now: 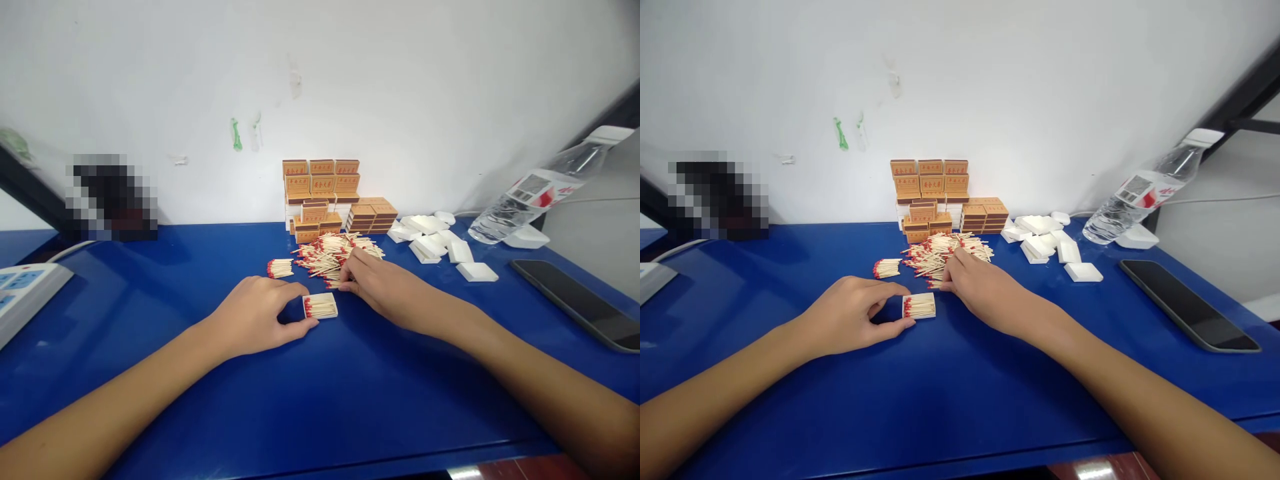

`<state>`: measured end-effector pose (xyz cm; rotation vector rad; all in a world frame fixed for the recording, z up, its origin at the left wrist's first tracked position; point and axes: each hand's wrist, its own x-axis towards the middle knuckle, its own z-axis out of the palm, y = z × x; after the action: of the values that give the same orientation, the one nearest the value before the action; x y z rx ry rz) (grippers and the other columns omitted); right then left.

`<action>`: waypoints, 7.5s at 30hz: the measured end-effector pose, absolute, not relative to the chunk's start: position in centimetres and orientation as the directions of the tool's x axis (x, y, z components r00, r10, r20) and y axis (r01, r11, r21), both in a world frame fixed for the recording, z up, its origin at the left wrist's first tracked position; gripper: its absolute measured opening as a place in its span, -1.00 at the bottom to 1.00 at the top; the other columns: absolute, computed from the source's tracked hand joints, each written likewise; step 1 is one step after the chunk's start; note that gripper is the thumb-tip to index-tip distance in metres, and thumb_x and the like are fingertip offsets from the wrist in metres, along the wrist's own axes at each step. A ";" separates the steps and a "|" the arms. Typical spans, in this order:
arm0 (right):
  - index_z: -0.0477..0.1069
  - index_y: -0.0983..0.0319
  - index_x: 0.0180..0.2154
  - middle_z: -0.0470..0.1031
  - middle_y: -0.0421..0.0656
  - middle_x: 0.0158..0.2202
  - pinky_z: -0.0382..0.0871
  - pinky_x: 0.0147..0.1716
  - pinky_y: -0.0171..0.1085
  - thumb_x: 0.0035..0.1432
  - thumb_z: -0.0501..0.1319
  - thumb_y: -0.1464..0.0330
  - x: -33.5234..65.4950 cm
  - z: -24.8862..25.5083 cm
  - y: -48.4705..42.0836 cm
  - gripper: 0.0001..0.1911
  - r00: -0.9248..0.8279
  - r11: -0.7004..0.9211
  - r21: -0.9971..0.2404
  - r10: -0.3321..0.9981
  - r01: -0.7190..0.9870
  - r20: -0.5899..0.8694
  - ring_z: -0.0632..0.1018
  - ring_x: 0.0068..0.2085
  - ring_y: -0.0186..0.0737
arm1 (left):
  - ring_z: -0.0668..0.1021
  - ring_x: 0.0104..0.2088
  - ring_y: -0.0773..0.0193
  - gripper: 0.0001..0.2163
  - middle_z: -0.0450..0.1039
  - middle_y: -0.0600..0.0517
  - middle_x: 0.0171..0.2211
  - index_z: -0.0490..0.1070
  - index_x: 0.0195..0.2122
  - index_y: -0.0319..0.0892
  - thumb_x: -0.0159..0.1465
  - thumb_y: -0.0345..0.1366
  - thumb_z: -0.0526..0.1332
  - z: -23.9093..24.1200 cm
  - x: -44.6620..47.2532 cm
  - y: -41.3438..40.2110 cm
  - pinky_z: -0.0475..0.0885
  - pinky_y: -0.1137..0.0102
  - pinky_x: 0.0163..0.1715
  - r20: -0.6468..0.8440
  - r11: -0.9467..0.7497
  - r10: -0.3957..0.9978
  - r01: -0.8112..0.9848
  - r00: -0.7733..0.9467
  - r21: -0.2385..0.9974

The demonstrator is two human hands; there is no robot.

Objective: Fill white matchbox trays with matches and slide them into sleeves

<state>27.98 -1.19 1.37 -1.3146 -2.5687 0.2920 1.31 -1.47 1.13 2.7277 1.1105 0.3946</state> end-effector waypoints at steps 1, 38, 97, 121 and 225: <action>0.35 0.22 -0.20 0.46 -0.04 -0.14 0.40 -0.21 -0.17 0.50 0.08 0.32 27.9 1.6 -1.4 -0.83 -0.570 0.579 -0.296 0.812 0.760 0.126 0.52 -0.19 -0.12 | 0.46 -0.57 0.31 -0.68 0.41 0.14 -0.58 0.59 -0.01 -0.13 0.34 -0.05 0.30 1.1 1.3 -1.5 0.26 0.41 -0.48 0.178 -0.707 0.705 0.659 0.686 0.257; 0.50 0.22 -0.15 0.49 -0.12 -0.13 0.32 -0.24 -0.21 0.45 0.20 0.32 26.7 2.6 -3.1 -0.86 -0.648 0.642 -0.339 0.753 0.688 0.112 0.52 -0.22 -0.22 | 0.38 -0.61 0.36 -0.71 0.32 0.19 -0.61 0.59 -0.05 -0.14 0.31 -0.10 0.33 0.8 1.4 -1.6 0.23 0.44 -0.50 0.249 -0.743 0.667 0.601 0.702 0.295; 0.57 0.23 -0.07 0.43 -0.08 -0.17 0.30 -0.28 -0.23 0.46 0.11 0.39 27.2 2.1 -3.2 -0.76 -0.691 0.728 -0.269 0.684 0.631 0.234 0.49 -0.27 -0.24 | 0.39 -0.59 0.37 -0.73 0.31 0.21 -0.60 0.57 -0.05 -0.09 0.32 -0.08 0.33 0.6 1.4 -1.4 0.21 0.44 -0.50 0.222 -0.702 0.708 0.634 0.670 0.324; 0.46 0.23 -0.04 0.43 -0.04 -0.08 0.30 -0.30 -0.25 0.33 0.13 0.53 29.3 1.7 -0.7 -0.77 -0.600 0.627 -0.135 0.777 0.768 0.191 0.50 -0.26 -0.21 | 0.38 -0.61 0.38 -0.73 0.31 0.21 -0.61 0.60 -0.05 -0.07 0.30 -0.08 0.36 0.9 1.4 -1.7 0.20 0.45 -0.51 0.234 -0.684 0.725 0.635 0.648 0.360; 0.40 0.23 -0.08 0.44 -0.05 -0.08 0.37 -0.22 -0.20 0.47 0.16 0.24 28.2 0.5 -0.3 -0.81 -0.620 0.648 -0.202 0.762 0.735 0.187 0.53 -0.18 -0.12 | 0.42 -0.59 0.33 -0.69 0.36 0.17 -0.60 0.59 0.01 -0.13 0.35 -0.08 0.30 0.5 1.5 -2.0 0.25 0.42 -0.49 0.241 -0.728 0.685 0.629 0.688 0.272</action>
<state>28.17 -0.27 0.50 -1.2108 -2.6132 0.1540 1.55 -1.96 0.52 2.7292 1.0715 0.4918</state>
